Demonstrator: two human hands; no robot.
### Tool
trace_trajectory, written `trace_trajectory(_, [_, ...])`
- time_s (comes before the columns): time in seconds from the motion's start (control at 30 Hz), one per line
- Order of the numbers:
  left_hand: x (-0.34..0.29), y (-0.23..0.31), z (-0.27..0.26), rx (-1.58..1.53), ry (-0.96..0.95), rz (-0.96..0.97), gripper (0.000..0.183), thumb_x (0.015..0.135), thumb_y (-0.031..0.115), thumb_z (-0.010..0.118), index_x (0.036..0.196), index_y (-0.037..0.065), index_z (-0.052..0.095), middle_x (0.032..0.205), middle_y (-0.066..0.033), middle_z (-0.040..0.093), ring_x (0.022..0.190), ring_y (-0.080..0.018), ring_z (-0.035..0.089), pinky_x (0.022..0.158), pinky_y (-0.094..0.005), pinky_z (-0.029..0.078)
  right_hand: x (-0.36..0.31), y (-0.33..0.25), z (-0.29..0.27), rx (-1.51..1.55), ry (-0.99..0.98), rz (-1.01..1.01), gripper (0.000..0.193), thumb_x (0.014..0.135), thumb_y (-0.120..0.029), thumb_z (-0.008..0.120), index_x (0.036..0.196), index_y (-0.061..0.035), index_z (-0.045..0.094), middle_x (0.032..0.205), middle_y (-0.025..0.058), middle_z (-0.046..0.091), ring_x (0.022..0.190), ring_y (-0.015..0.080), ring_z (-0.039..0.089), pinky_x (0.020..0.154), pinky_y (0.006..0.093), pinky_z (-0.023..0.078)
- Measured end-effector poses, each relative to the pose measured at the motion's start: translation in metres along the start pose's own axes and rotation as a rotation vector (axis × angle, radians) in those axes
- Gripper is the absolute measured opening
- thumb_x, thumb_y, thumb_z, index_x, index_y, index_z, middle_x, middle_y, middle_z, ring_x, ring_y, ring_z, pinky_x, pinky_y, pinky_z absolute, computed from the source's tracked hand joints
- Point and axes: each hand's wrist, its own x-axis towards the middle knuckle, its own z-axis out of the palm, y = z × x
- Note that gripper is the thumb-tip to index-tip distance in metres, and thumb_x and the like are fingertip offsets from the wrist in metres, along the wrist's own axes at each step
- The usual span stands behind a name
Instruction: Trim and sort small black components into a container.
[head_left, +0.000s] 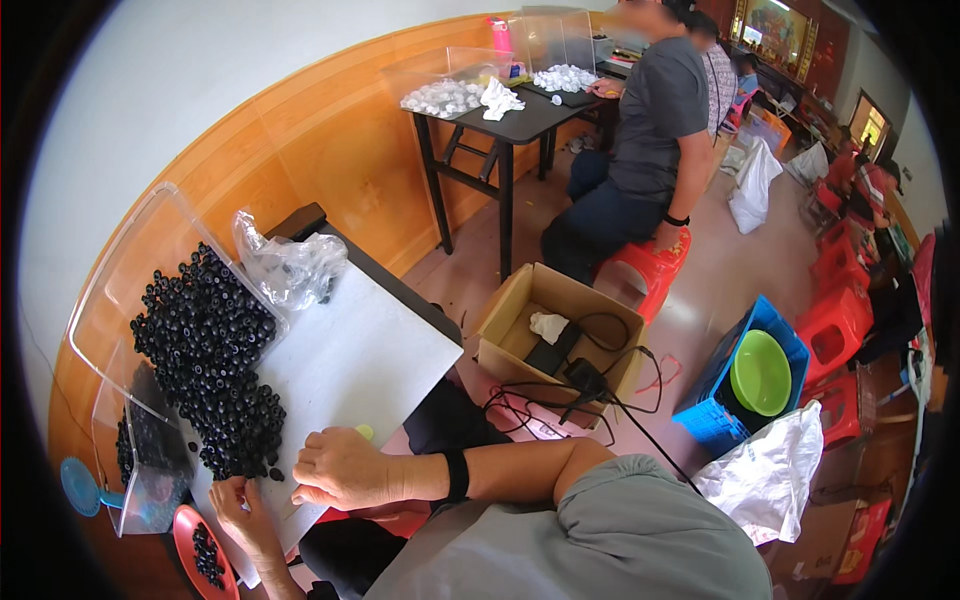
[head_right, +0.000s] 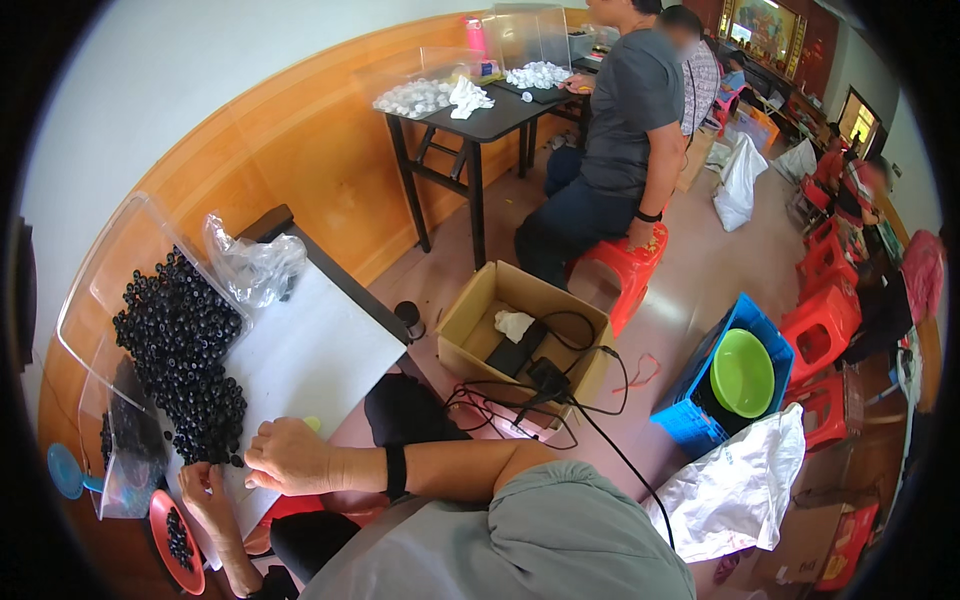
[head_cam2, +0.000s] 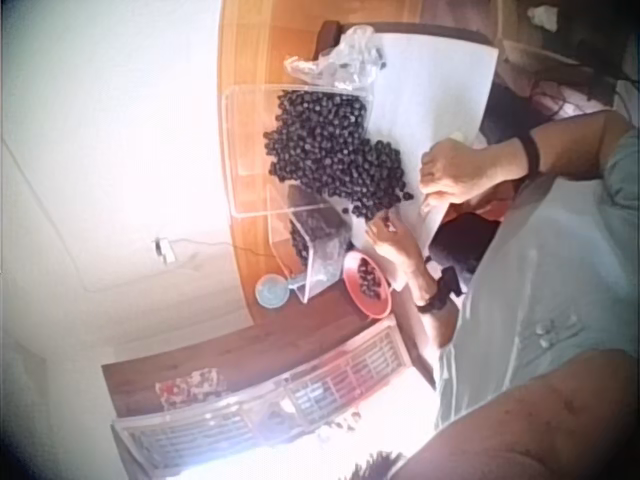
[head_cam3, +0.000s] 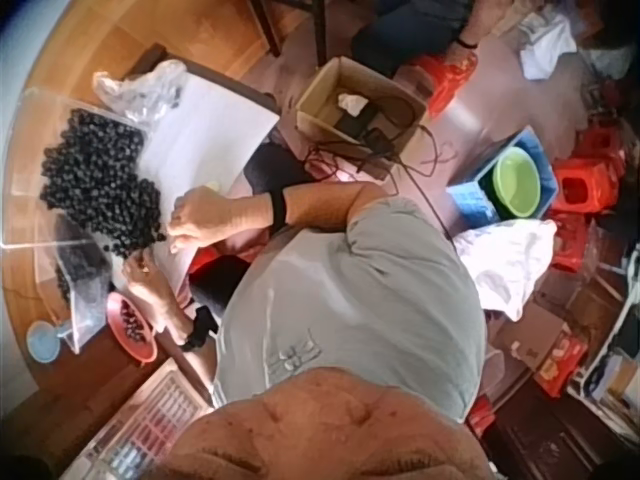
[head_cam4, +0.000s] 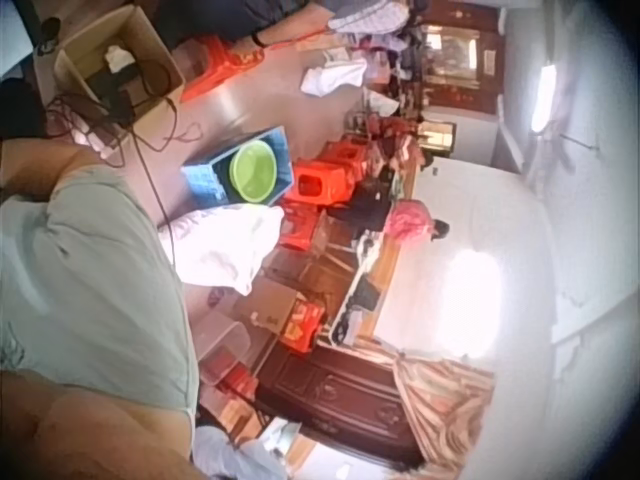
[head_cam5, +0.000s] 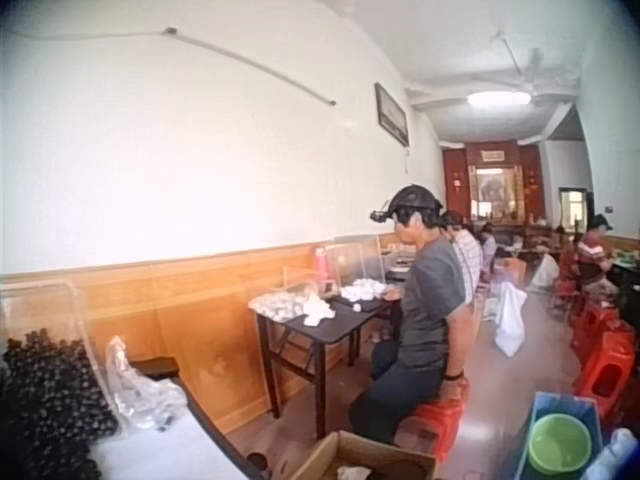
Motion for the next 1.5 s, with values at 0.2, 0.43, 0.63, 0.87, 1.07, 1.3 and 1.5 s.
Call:
trace_trajectory(0.2, [-0.005,0.005,0.002,0.024,0.091,-0.058,0.011,0.084,0.002,0.07,0.087,-0.001,0.06,0.08,-0.0111,0.054,0.074,-0.0278,0.053,0.067,-0.0423,0.043,0.002,0.0,-0.004,-0.008,-0.03,-0.008,0.029,0.084,-0.03,0.077,0.074,-0.0092,0.059,0.075,0.0042,0.06,0.077,0.0255,0.06,0.067,0.0398,0.049])
trace_trajectory(0.43, [-0.012,-0.003,-0.008,0.099,0.041,-0.011,0.009,0.083,-0.001,0.067,0.086,-0.002,0.059,0.081,-0.0138,0.053,0.078,-0.0319,0.053,0.069,-0.0442,0.043,0.001,-0.001,-0.004,-0.029,-0.025,-0.027,0.031,0.085,-0.031,0.076,0.073,-0.009,0.057,0.073,0.0042,0.058,0.075,0.0253,0.059,0.066,0.0393,0.048])
trace_trajectory(0.63, [-0.016,0.008,-0.014,0.112,0.04,0.009,0.007,0.081,-0.004,0.063,0.087,-0.001,0.061,0.086,-0.0152,0.054,0.086,-0.0341,0.054,0.075,-0.0462,0.043,-0.001,-0.003,-0.003,-0.014,-0.07,-0.002,0.032,0.086,-0.034,0.074,0.075,-0.0082,0.059,0.075,0.0065,0.062,0.078,0.0275,0.061,0.069,0.0425,0.048])
trace_trajectory(0.87, [-0.018,0.021,-0.022,0.106,0.044,0.01,0.007,0.08,0.001,0.066,0.086,0.002,0.063,0.086,-0.0135,0.055,0.089,-0.034,0.054,0.078,-0.0453,0.043,0.0,-0.002,-0.004,-0.013,-0.059,-0.003,0.031,0.085,-0.032,0.075,0.076,-0.0076,0.059,0.075,0.0064,0.061,0.078,0.0274,0.06,0.07,0.0419,0.048])
trace_trajectory(1.07, [-0.02,0.008,-0.013,-0.049,0.046,0.084,0.013,0.076,-0.004,0.066,0.088,0.001,0.063,0.085,-0.011,0.055,0.08,-0.027,0.054,0.07,-0.039,0.044,-0.001,-0.004,-0.004,-0.028,-0.057,-0.012,0.031,0.086,-0.033,0.074,0.076,-0.0079,0.059,0.076,0.0067,0.062,0.079,0.0272,0.06,0.071,0.0416,0.048])
trace_trajectory(1.3, [-0.024,0.025,-0.017,-0.084,0.137,-0.134,0.02,0.073,-0.005,0.065,0.092,-0.001,0.062,0.083,-0.0106,0.055,0.074,-0.0245,0.053,0.065,-0.0368,0.044,-0.002,-0.003,-0.003,-0.025,-0.064,-0.008,0.03,0.086,-0.033,0.074,0.076,-0.0082,0.059,0.076,0.0066,0.061,0.079,0.0272,0.059,0.071,0.0416,0.047])
trace_trajectory(1.5, [-0.031,-0.008,-0.021,-0.071,0.049,-0.06,0.013,0.076,-0.003,0.065,0.089,-0.002,0.062,0.082,-0.0113,0.053,0.076,-0.0259,0.054,0.067,-0.039,0.044,0.0,-0.004,-0.006,-0.036,-0.062,-0.017,0.03,0.086,-0.032,0.074,0.077,-0.0081,0.059,0.076,0.0067,0.061,0.079,0.027,0.06,0.07,0.0417,0.047])
